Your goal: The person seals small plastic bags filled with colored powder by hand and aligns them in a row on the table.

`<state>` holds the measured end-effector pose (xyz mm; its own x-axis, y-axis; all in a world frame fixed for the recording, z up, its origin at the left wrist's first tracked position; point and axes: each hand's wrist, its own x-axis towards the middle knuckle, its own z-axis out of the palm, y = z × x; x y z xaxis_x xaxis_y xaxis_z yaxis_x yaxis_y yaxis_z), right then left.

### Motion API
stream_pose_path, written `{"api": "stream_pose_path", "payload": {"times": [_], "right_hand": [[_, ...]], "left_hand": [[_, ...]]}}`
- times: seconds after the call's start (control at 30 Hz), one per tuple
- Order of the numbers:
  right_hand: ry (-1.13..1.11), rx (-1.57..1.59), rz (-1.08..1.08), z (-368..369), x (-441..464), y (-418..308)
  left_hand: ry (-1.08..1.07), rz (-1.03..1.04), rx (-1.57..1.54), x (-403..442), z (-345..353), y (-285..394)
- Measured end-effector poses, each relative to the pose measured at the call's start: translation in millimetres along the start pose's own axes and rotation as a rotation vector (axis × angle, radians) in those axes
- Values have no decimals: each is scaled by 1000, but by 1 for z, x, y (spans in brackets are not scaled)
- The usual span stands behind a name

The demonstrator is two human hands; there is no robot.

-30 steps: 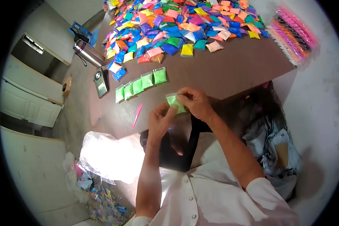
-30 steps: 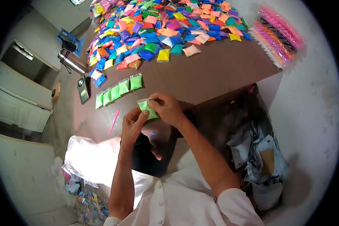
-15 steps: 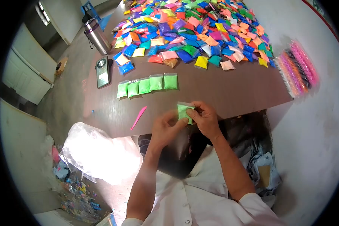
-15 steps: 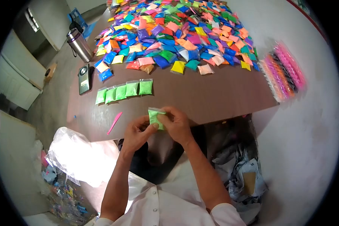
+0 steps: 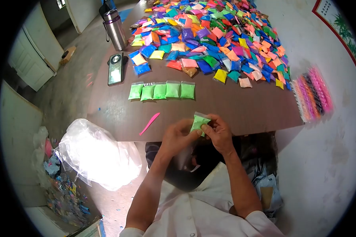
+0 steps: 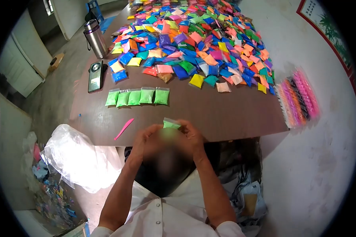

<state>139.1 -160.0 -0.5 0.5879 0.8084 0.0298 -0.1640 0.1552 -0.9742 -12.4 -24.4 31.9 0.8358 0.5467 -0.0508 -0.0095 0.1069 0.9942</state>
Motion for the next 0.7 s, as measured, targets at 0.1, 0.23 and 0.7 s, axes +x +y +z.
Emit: {"api": "stream_pose_path", "payload": {"times": [0.1,0.23,0.7], "right_hand": [[41,-8,-10,-2,0,2],[42,-59,-5,-1,-1,-4],[-114,-71,35,-9,-1,7]], "left_hand": [[-16,5,-21,2,0,-6],[14,15,74,2,0,-4],[39,-44,-40,7,2,-15]]}}
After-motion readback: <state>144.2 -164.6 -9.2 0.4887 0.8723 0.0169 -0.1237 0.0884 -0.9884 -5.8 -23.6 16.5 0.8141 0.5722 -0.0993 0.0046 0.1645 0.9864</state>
